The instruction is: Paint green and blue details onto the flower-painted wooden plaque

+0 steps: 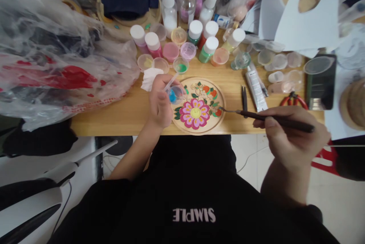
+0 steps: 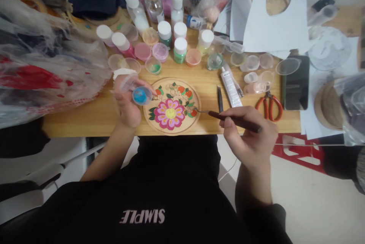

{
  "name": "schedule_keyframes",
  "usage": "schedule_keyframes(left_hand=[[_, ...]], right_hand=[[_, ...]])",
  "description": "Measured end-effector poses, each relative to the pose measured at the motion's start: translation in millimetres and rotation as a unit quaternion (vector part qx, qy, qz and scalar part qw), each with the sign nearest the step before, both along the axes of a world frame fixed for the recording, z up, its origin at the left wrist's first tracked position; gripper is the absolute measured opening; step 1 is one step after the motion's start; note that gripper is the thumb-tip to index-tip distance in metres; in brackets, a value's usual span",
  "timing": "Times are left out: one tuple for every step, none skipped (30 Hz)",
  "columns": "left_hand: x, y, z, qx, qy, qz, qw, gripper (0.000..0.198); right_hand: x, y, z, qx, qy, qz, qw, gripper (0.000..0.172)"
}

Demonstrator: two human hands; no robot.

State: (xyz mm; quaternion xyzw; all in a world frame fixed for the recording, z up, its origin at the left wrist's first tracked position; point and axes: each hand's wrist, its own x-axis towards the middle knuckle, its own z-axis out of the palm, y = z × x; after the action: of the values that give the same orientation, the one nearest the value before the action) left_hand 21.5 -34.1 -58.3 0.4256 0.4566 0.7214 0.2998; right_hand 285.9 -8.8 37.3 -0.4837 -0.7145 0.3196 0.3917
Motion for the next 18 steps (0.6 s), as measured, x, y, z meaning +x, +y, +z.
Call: schedule_keyframes(left_hand=[[0.2,-0.1,1.1,-0.001,0.002,0.000,1.000,0.061],[0.4,-0.3,2.3,-0.002,0.003,0.000,1.000,0.060],[0.7,-0.6,3.8,-0.003,0.004,0.000,1.000,0.059],[0.9,-0.8,5.2,-0.001,0.005,-0.001,1.000,0.058],[1.2,-0.9,6.4,0.003,0.004,-0.001,1.000,0.056],[1.6,-0.8,7.4,0.008,0.003,-0.002,1.000,0.054],[2.0,-0.6,8.1,0.012,0.001,-0.003,1.000,0.052],[2.5,-0.3,8.5,0.015,-0.002,-0.003,1.000,0.050],[2.9,0.1,8.5,0.017,-0.005,-0.003,1.000,0.050],[3.2,0.5,8.4,0.016,-0.008,-0.003,1.000,0.051],[3.4,0.9,8.1,0.011,-0.011,-0.002,1.000,0.053],[3.5,1.1,7.8,0.007,-0.012,0.001,1.000,0.056],[3.5,1.1,7.6,0.003,-0.013,0.004,1.000,0.058],[3.4,1.0,7.6,-0.002,-0.013,0.006,1.000,0.060],[3.3,0.7,7.7,-0.004,-0.013,0.007,1.000,0.060],[3.1,0.3,8.1,-0.004,-0.012,0.006,1.000,0.059],[3.0,-0.1,8.6,-0.004,-0.011,0.004,1.000,0.057],[2.9,-0.6,9.1,-0.004,-0.009,0.002,1.000,0.055]], right_hand=[[0.2,-0.2,-0.2,0.000,-0.001,-0.001,1.000,0.013],[0.4,-0.3,-0.2,-0.001,-0.003,-0.003,1.000,0.013],[0.6,-0.5,0.0,-0.003,-0.005,-0.006,1.000,0.013],[0.8,-0.6,0.3,-0.007,-0.006,-0.009,1.000,0.013],[0.8,-0.7,0.8,-0.010,-0.005,-0.012,1.000,0.013],[0.7,-0.8,1.4,-0.012,-0.005,-0.014,1.000,0.012],[0.4,-0.9,2.1,-0.014,-0.006,-0.016,1.000,0.011],[0.0,-1.0,2.8,-0.018,-0.008,-0.017,1.000,0.010],[-0.6,-1.1,3.5,-0.022,-0.012,-0.021,0.999,0.010],[-1.3,-1.3,4.2,-0.025,-0.017,-0.024,0.999,0.010],[-2.0,-1.4,4.8,-0.029,-0.021,-0.027,0.999,0.010],[-2.7,-1.5,5.4,-0.034,-0.022,-0.030,0.999,0.010],[-3.4,-1.5,6.0,-0.035,-0.023,-0.033,0.999,0.010],[-4.0,-1.6,6.7,-0.035,-0.026,-0.036,0.998,0.009],[-4.5,-1.7,7.5,-0.033,-0.030,-0.039,0.998,0.008],[-5.0,-1.8,8.4,-0.031,-0.036,-0.040,0.998,0.007],[-5.3,-2.0,9.5,-0.029,-0.042,-0.039,0.998,0.006],[-5.6,-2.4,10.6,-0.029,-0.050,-0.037,0.998,0.006]])
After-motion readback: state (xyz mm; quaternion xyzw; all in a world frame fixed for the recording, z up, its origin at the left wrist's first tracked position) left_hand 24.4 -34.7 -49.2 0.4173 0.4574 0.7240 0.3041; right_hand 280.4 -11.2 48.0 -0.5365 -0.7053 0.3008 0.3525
